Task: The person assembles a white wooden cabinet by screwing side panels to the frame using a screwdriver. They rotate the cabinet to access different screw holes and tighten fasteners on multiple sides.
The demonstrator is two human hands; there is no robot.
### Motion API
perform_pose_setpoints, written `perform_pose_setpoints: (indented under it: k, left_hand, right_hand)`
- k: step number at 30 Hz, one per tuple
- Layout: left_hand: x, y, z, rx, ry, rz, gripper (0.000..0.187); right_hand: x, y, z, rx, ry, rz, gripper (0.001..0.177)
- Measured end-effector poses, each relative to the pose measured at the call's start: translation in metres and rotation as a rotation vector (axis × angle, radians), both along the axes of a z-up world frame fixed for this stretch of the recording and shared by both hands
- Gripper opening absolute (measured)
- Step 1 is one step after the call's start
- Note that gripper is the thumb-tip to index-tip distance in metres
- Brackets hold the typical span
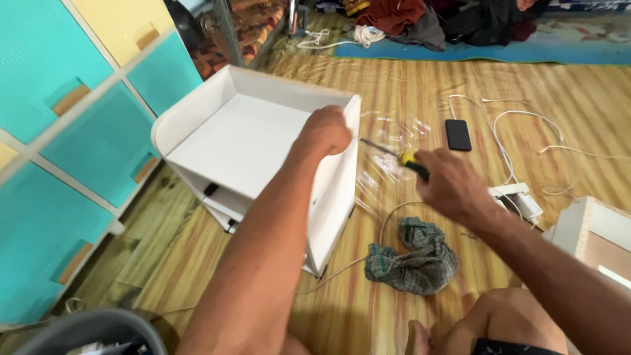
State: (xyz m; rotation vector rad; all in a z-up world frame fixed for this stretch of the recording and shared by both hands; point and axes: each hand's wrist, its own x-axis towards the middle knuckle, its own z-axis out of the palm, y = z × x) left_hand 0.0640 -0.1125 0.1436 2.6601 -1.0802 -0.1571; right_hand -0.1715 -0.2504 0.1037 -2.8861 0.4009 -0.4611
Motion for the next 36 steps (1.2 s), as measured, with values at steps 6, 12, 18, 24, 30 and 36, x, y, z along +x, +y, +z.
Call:
perform_pose_setpoints:
  k: [6,12,18,24,30,36]
  left_hand:
    - [-0.029,0.043,0.03,0.051,0.074,0.033,0.046]
    - [-0.062,0.024,0.051,0.099,-0.016,0.111,0.059]
    - [-0.101,0.023,0.05,0.125,-0.133,0.161,0.089]
    - [-0.094,0.027,0.046,0.081,-0.16,-0.003,0.093]
    - [-0.074,0.023,0.053,0.135,0.043,-0.029,0.075]
    - [-0.083,0.02,0.062,0.053,0.083,-0.038,0.072]
  right_hand:
    - [-0.022,0.002,-0.01,0.099,-0.188,0.207,0.034]
    - [-0.022,-0.009,0.008,0.453,-0.14,0.175,0.04]
    - [-0.012,-0.022,0.014,0.967,0.224,0.094,0.039]
    - [-0.017,-0.017,-0.016,0.203,-0.339,0.381,0.033]
    - [-0.015,-0.038,-0.035,-0.435,-0.409,0.511,0.052]
    - [-0.013,-0.041,-0.04,-0.425,-0.428,0.503,0.057]
